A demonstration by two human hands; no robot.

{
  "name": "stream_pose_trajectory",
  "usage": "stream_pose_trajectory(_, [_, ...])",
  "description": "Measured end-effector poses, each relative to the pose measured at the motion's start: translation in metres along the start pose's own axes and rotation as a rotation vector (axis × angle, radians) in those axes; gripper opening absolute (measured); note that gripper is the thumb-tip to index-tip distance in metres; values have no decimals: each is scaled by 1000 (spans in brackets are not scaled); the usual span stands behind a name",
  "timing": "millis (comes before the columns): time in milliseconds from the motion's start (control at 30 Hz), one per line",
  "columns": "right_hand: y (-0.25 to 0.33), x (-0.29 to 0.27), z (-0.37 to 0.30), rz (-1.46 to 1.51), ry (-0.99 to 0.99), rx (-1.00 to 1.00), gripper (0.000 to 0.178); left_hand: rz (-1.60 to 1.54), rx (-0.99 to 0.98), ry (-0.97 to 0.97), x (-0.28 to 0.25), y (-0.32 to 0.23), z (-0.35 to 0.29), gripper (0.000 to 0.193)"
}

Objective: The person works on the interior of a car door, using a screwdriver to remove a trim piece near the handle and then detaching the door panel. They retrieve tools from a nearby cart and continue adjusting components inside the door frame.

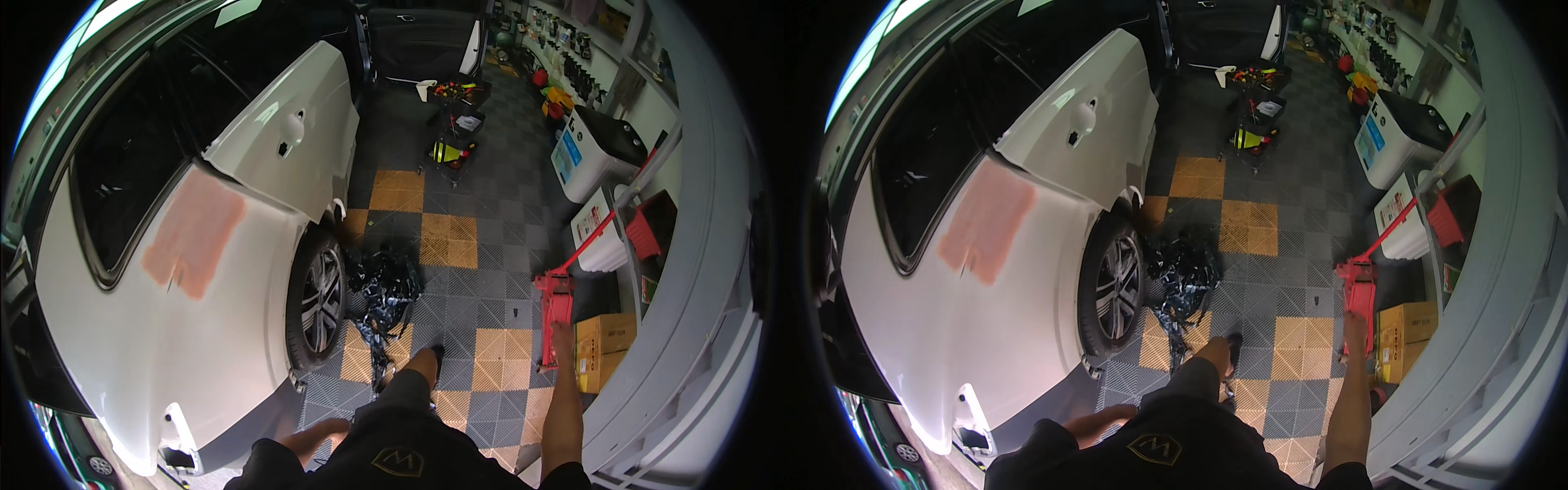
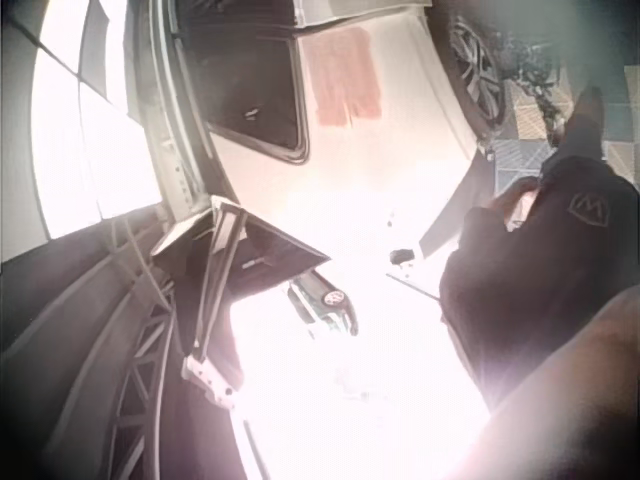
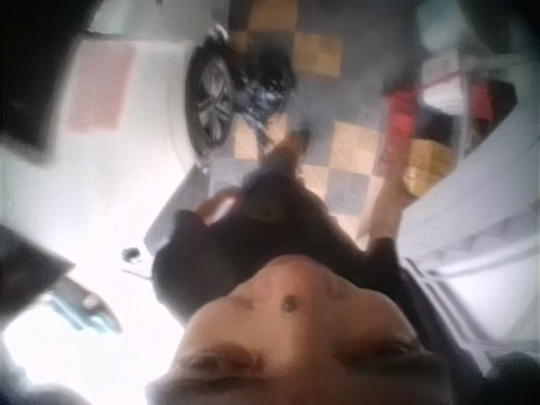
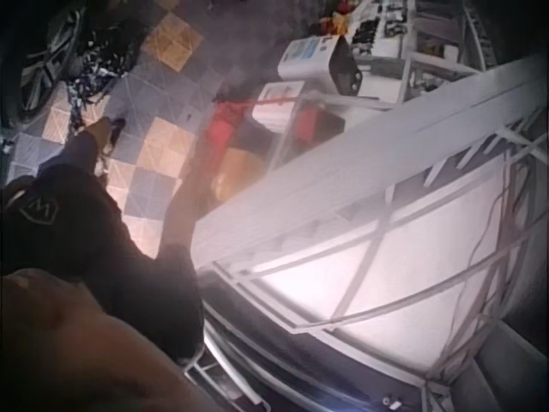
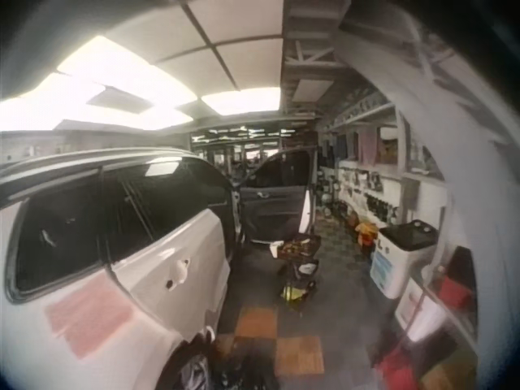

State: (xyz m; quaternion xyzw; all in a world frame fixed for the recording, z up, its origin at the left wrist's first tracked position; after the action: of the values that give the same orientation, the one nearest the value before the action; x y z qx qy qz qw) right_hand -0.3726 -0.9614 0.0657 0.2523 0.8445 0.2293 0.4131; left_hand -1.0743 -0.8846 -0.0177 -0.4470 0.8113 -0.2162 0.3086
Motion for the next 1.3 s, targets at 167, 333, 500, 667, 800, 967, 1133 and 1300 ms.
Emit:
stream_pose_trajectory(167, [211,64,119,120,8,-647,20,-350,36,-324,-118,-36,91,38])
stream_pose_trajectory(333, [159,126,233,-324,24,-298,27,-355,26,-660,-349,-46,143,42])
stream_pose_trajectory(500, [73,166,324,-1300,447,-48,15,-272,-359,-956,-573,30,128,46])
stream_pose_trajectory(667, [140,186,385,-948,-277,-141,24,-365,-371,-1246,-764,73,164,36])
stream_pose_trajectory(800, [344,289,479,-1032,89,-752,17,-625,-486,-1140,-858,136,227,29])
stream_pose_trajectory(967, [637,383,521,-205,580,-24,29,-733,-279,-675,-967,117,258,39])
stream_pose_trajectory(1133, [992,495,452,28,906,-370,26,-1111,-212,-1113,-1109,137,238,30])
stream_pose_trajectory(1300, [1215,621,438,351,1143,-404,20,-924,17,-1233,-1357,169,238,26])
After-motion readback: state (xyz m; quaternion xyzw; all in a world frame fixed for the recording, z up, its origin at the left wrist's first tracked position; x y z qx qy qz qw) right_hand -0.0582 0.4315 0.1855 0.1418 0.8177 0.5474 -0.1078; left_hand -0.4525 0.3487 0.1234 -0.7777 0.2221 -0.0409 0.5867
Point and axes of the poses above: each hand's wrist, its own z-axis towards the middle knuckle, its own x-axis out of the palm, y = z × x, the point moved 2 cm from there along z, towards the middle knuckle, and after that the axes turned 12 degrees about x, right-handed, at the moved point
